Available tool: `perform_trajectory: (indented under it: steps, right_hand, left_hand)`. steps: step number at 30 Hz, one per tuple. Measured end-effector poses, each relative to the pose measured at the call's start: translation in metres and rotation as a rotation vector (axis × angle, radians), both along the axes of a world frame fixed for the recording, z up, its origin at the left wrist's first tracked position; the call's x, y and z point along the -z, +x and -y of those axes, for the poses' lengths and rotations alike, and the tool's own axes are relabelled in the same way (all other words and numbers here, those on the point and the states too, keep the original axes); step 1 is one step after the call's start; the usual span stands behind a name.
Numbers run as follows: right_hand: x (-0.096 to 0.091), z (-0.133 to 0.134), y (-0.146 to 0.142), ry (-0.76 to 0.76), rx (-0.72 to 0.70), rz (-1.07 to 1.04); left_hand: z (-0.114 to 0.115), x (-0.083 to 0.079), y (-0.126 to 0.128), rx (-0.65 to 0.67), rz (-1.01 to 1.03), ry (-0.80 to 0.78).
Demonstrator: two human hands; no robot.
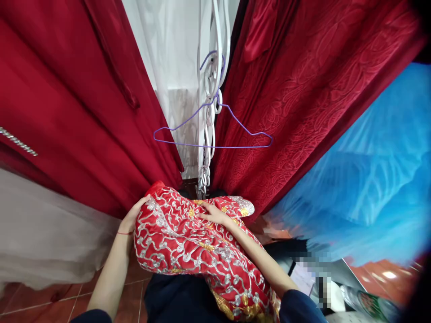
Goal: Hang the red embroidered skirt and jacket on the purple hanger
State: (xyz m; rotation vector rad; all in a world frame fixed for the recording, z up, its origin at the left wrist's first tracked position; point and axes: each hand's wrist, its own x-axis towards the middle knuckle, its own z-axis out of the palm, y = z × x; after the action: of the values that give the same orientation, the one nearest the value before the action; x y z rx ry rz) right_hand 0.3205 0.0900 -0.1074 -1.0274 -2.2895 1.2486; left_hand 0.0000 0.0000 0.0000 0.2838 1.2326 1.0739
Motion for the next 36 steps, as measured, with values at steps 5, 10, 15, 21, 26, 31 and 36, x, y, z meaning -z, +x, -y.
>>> perform_trajectory:
  steps: [5, 10, 15, 21, 26, 31, 36]
  right_hand:
    - [-0.007, 0.0, 0.012, 0.031, 0.144, 0.026]
    - [-0.015, 0.012, 0.03, 0.059, 0.249, 0.092]
    - [-0.077, 0.058, 0.032, 0.159, 0.404, 0.022]
    - [-0.181, 0.144, 0.003, 0.237, 0.176, -0.041]
    - [-0.23, 0.147, 0.021, 0.46, 0.439, 0.013]
    - [-0.296, 0.144, 0.116, 0.687, 0.612, -0.235]
    - [-0.323, 0.117, 0.183, 0.794, 0.852, -0.322]
  left_hand:
    - [-0.022, -0.016, 0.019, 0.039, -0.081, 0.044]
    - [-0.033, -0.029, 0.054, 0.164, -0.015, 0.05]
    - [-0.018, -0.042, 0.078, 0.252, 0.044, 0.076]
    - [-0.002, -0.081, 0.112, 0.364, 0.018, 0.221]
    - [0.0, -0.14, 0.137, 0.475, -0.057, 0.507]
    - [-0.03, -0.108, 0.138, 0.314, -0.25, 0.971]
    - [-0.049, 0.011, 0.165, 0.704, -0.761, 0.681]
